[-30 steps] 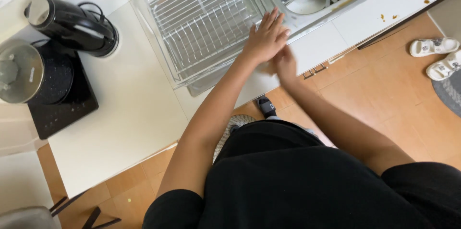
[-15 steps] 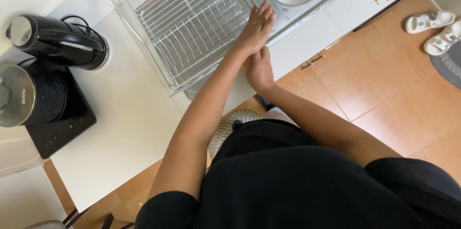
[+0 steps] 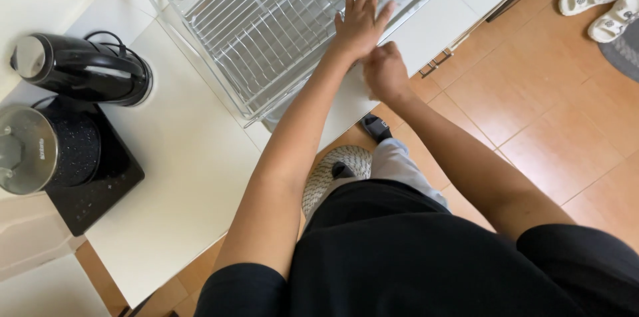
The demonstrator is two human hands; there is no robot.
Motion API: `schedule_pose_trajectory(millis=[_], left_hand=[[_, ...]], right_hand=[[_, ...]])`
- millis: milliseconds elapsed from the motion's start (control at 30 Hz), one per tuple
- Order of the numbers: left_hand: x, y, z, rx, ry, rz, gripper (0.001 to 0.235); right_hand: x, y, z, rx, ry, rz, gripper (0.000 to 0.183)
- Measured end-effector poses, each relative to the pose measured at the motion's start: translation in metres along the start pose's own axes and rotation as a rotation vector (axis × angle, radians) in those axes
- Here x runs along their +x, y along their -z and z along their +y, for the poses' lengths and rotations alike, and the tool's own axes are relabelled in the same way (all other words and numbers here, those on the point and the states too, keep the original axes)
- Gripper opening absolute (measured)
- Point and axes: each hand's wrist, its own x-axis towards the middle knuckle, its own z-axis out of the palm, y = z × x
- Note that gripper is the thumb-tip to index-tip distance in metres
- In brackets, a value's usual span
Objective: The person wipes a metal dish rack with a cloth. They clean the upper and lower tiers, the sides, and the base of the rack, moving the cloth over the wire surfaces and edges.
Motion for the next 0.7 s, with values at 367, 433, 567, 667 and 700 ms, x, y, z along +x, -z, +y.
schedule_pose_trajectory(millis=[367, 433, 567, 667, 700], left_hand=[[-0.119, -0.002, 0.034, -0.029, -0.256, 0.505, 0.028], [-0.142, -0.034, 0.014, 0.001, -0.136, 0.396, 0.044], [-0.165, -0.038, 0.010, -0.002, 0.271, 0.145, 0.083], [-0.142, -0.035, 0.016, -0.004, 0.231, 0.161, 0.088], [-0.129, -0.041, 0.021, -0.011, 0.245, 0.177, 0.088]], right_hand=[[0.024, 0.032, 0.005, -0.316, 0.322, 0.129, 0.058], [0.024, 0.040, 0.022, -0.254, 0.351, 0.076, 0.055], [0.035, 0.035, 0.033, -0.032, 0.272, 0.045, 0.045], [0.030, 0.001, 0.037, -0.082, 0.311, 0.110, 0.041], [0.033, 0.008, 0.040, -0.085, 0.332, 0.104, 0.041]])
